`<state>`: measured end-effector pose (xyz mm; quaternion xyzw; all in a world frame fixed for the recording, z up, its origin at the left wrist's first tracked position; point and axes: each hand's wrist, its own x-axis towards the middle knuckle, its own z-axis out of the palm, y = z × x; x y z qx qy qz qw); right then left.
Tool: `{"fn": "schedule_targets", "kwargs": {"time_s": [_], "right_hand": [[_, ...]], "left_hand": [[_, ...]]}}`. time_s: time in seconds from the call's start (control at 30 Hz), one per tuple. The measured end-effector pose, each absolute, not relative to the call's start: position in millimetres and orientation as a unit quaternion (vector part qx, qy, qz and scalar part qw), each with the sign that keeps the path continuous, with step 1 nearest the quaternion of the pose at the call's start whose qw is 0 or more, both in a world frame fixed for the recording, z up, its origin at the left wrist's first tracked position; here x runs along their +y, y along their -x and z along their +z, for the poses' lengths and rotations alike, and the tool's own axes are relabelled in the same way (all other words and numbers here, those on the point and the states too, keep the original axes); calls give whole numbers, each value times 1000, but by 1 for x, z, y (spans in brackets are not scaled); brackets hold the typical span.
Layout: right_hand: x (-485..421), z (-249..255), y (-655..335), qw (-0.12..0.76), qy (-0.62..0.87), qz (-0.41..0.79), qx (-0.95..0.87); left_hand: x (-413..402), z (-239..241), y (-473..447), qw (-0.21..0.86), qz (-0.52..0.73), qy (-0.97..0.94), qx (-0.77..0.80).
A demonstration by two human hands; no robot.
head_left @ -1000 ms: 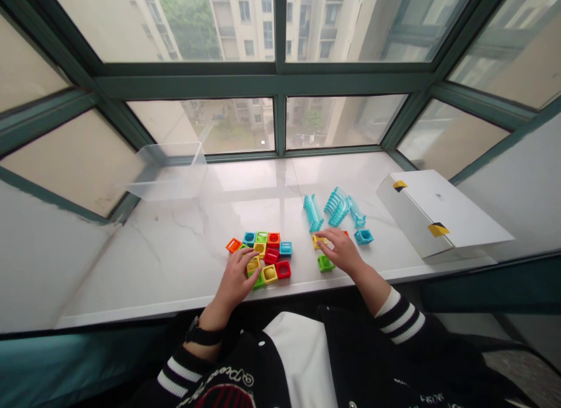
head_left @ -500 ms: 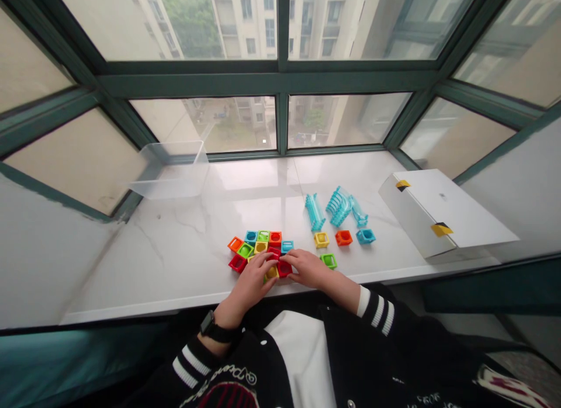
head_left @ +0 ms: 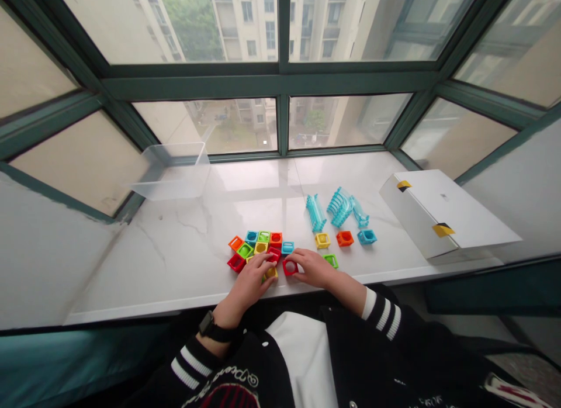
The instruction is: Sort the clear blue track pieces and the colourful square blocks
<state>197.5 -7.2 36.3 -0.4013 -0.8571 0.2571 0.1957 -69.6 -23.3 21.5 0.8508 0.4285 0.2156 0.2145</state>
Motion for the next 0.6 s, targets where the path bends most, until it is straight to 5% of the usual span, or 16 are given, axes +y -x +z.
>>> {"fn": "schedule_targets", "kwargs": {"time_s": [0.37,0.6], "right_hand": [[-5,52,-217,314,410,328,-791],[-8,56,-210,352,389,319,-789]], "left_hand": [[-15,43,69,233,236,-851,407],[-12,50,31,421,342,-703,461]]}}
